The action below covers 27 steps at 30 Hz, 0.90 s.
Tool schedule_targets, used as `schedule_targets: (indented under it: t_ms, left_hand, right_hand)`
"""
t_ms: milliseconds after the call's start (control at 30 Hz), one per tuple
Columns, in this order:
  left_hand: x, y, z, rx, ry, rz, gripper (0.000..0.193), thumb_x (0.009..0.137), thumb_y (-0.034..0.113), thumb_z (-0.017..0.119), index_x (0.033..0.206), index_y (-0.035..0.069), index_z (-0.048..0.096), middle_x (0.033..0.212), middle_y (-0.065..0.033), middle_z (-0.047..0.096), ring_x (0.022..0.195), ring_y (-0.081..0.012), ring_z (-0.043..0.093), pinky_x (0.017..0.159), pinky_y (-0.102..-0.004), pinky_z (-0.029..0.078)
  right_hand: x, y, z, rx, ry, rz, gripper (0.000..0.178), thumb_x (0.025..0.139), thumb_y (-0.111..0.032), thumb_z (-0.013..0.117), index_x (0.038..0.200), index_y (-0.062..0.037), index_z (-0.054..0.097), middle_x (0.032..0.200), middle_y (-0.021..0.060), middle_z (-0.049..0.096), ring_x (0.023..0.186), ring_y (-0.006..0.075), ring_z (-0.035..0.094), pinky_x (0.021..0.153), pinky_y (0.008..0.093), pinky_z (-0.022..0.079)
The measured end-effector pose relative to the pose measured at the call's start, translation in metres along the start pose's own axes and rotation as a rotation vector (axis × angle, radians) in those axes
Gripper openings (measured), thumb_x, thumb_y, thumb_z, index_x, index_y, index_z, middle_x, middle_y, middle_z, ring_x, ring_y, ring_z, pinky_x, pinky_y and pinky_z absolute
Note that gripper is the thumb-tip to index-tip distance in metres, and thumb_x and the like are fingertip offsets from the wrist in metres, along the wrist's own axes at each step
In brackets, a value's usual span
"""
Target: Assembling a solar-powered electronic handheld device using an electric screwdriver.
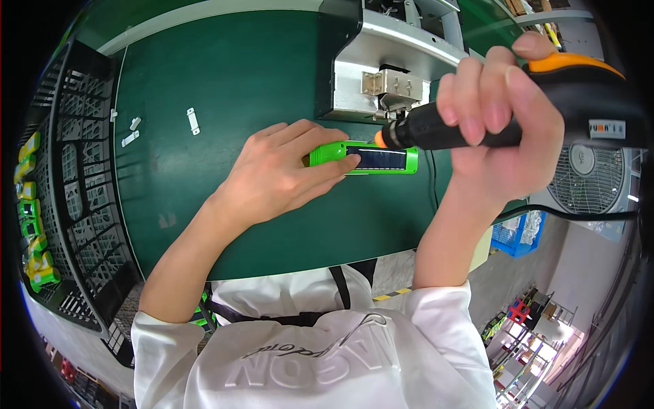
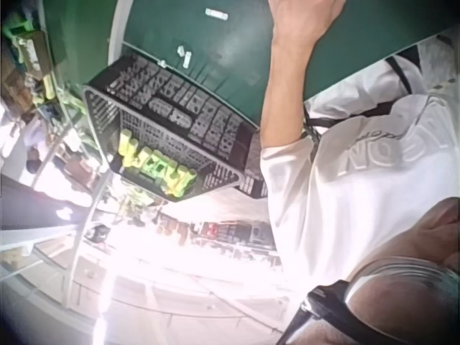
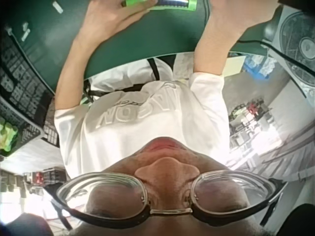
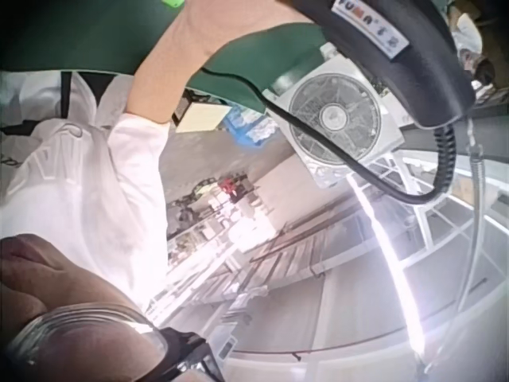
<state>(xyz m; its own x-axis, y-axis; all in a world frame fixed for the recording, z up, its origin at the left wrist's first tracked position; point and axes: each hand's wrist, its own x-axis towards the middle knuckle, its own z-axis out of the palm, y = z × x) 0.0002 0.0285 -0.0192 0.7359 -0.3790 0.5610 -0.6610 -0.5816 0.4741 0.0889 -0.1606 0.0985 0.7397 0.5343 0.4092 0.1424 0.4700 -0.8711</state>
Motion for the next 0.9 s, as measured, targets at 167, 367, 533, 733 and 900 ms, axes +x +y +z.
schedule_targets:
  t_ms: [167, 367, 533, 733, 900]
  left_hand:
    - [0.002, -0.001, 0.001, 0.009, -0.012, 0.008, 0.023, 0.073, 0.016, 0.074, 0.096, 0.017, 0.072, 0.100, -0.0034, 0.064, 0.080, -0.0217, 0.063, 0.062, -0.0334, 0.052]
    - [0.001, 0.000, -0.002, 0.001, -0.025, -0.011, 0.025, 0.072, 0.016, 0.075, 0.097, 0.018, 0.073, 0.098, -0.0056, 0.064, 0.079, -0.0225, 0.063, 0.061, -0.0332, 0.051]
    - [0.001, 0.000, -0.001, -0.036, -0.008, -0.018, 0.026, 0.071, 0.015, 0.076, 0.097, 0.019, 0.074, 0.096, -0.0078, 0.064, 0.077, -0.0235, 0.064, 0.059, -0.0339, 0.051]
    - [0.001, -0.003, 0.001, -0.022, 0.018, 0.022, 0.027, 0.070, 0.016, 0.077, 0.097, 0.017, 0.074, 0.097, -0.0081, 0.064, 0.078, -0.0236, 0.063, 0.059, -0.0341, 0.051]
    - [0.002, -0.001, -0.003, -0.026, 0.010, 0.011, 0.023, 0.071, 0.016, 0.076, 0.095, 0.016, 0.074, 0.096, -0.0058, 0.065, 0.076, -0.0210, 0.063, 0.058, -0.0331, 0.050]
  right_hand:
    - [-0.009, 0.014, 0.009, -0.007, 0.011, -0.024, 0.030, 0.090, -0.008, 0.042, 0.120, -0.0042, 0.045, 0.065, 0.0024, 0.044, 0.053, 0.0145, 0.043, 0.057, 0.0326, 0.040]
    - [-0.011, 0.024, 0.011, -0.021, 0.031, -0.050, 0.028, 0.089, -0.006, 0.044, 0.117, -0.0040, 0.045, 0.064, 0.0033, 0.047, 0.050, 0.0144, 0.043, 0.053, 0.0328, 0.041]
    - [-0.011, 0.025, 0.012, -0.047, 0.058, -0.053, 0.027, 0.089, -0.007, 0.045, 0.116, -0.0040, 0.045, 0.063, 0.0031, 0.047, 0.050, 0.0144, 0.043, 0.053, 0.0326, 0.041]
    - [-0.013, 0.034, 0.014, -0.092, 0.084, -0.078, 0.024, 0.088, -0.005, 0.045, 0.112, -0.0030, 0.044, 0.062, 0.0038, 0.046, 0.048, 0.0146, 0.042, 0.050, 0.0329, 0.040]
    - [-0.018, 0.034, 0.023, -0.242, 0.093, -0.072, 0.018, 0.087, -0.002, 0.051, 0.103, -0.0036, 0.042, 0.063, 0.0044, 0.046, 0.047, 0.0138, 0.043, 0.049, 0.0316, 0.041]
